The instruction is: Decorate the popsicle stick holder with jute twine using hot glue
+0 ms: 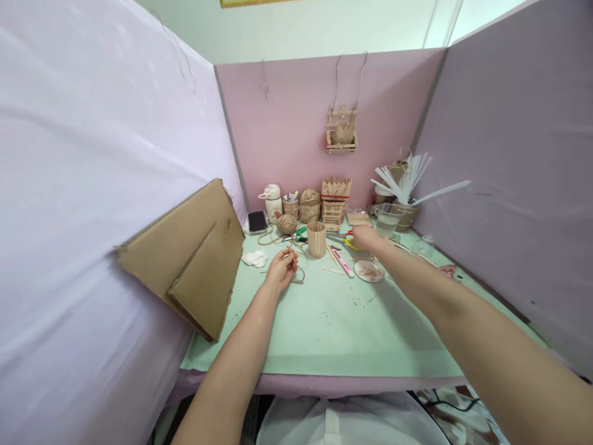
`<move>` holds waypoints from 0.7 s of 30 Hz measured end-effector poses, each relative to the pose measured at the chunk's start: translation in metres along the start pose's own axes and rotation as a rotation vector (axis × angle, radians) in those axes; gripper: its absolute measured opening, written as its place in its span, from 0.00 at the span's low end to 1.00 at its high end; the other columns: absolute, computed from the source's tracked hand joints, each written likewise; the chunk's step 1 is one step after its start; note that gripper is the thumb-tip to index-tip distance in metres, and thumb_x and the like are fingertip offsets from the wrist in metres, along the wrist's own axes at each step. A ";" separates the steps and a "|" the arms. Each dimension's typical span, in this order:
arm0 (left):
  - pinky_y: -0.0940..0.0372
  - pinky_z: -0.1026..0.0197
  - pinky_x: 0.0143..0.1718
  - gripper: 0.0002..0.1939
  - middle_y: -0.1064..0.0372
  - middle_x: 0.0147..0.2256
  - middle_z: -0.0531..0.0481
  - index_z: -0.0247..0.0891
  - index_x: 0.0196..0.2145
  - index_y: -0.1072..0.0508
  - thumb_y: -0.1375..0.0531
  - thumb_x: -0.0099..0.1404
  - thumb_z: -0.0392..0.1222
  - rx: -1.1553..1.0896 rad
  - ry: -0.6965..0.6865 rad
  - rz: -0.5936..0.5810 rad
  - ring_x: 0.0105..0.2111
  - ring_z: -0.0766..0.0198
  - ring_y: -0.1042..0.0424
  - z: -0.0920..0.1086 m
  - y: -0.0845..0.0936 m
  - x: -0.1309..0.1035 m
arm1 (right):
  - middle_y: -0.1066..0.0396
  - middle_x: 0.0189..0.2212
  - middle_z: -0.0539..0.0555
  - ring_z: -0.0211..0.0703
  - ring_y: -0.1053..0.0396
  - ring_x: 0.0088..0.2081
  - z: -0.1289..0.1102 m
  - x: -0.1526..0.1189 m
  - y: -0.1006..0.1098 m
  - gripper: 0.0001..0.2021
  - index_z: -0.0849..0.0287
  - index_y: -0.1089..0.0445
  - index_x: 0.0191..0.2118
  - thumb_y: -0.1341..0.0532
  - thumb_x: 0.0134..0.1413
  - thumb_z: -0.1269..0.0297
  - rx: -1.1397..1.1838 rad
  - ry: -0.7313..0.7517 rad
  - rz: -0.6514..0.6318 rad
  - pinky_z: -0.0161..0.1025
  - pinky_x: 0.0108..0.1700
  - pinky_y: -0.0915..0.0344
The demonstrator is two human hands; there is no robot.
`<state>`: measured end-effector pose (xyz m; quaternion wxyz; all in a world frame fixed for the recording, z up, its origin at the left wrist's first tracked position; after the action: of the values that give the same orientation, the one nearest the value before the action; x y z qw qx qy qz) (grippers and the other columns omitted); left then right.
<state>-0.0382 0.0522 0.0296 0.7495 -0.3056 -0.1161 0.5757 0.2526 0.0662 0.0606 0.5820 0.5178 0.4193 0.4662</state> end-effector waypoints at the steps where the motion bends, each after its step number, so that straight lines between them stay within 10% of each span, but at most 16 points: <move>1: 0.41 0.73 0.24 0.10 0.32 0.26 0.53 0.35 0.32 0.33 0.35 0.54 0.32 0.002 -0.010 -0.001 0.22 0.75 0.35 0.000 0.000 0.001 | 0.28 0.43 0.68 0.54 0.29 0.43 0.004 -0.004 0.003 0.15 0.68 0.29 0.44 0.41 0.49 0.69 0.001 -0.037 0.004 0.38 0.39 0.35; 9: 0.40 0.71 0.28 0.11 0.33 0.26 0.52 0.33 0.30 0.32 0.33 0.52 0.33 0.020 -0.069 -0.043 0.24 0.75 0.35 -0.005 0.000 0.007 | 0.32 0.26 0.54 0.40 0.35 0.29 0.014 -0.099 0.007 0.09 0.61 0.32 0.35 0.41 0.50 0.61 0.821 -0.247 0.080 0.33 0.27 0.41; 13: 0.41 0.71 0.29 0.10 0.33 0.26 0.53 0.33 0.29 0.32 0.33 0.52 0.34 0.013 -0.084 -0.050 0.25 0.75 0.35 -0.004 0.001 0.006 | 0.43 0.20 0.46 0.32 0.46 0.19 -0.036 -0.160 -0.002 0.19 0.58 0.37 0.33 0.44 0.53 0.45 1.561 -0.094 -0.411 0.30 0.19 0.47; 21: 0.43 0.70 0.28 0.14 0.36 0.25 0.56 0.34 0.29 0.32 0.31 0.47 0.34 0.006 -0.154 -0.057 0.24 0.75 0.37 -0.004 0.004 0.007 | 0.46 0.17 0.45 0.31 0.48 0.17 -0.094 -0.187 0.012 0.24 0.58 0.40 0.28 0.46 0.52 0.38 1.618 -0.018 -0.764 0.28 0.14 0.50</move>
<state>-0.0373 0.0581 0.0225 0.7552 -0.2547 -0.1805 0.5765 0.1202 -0.0962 0.0626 0.1574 0.5986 0.7590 -0.2020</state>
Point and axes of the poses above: each hand's wrist, its own x-axis towards the middle knuckle, its own y-axis out of the back of the hand, z = x × y, the point moved 1 cm from there along x, towards the middle knuckle
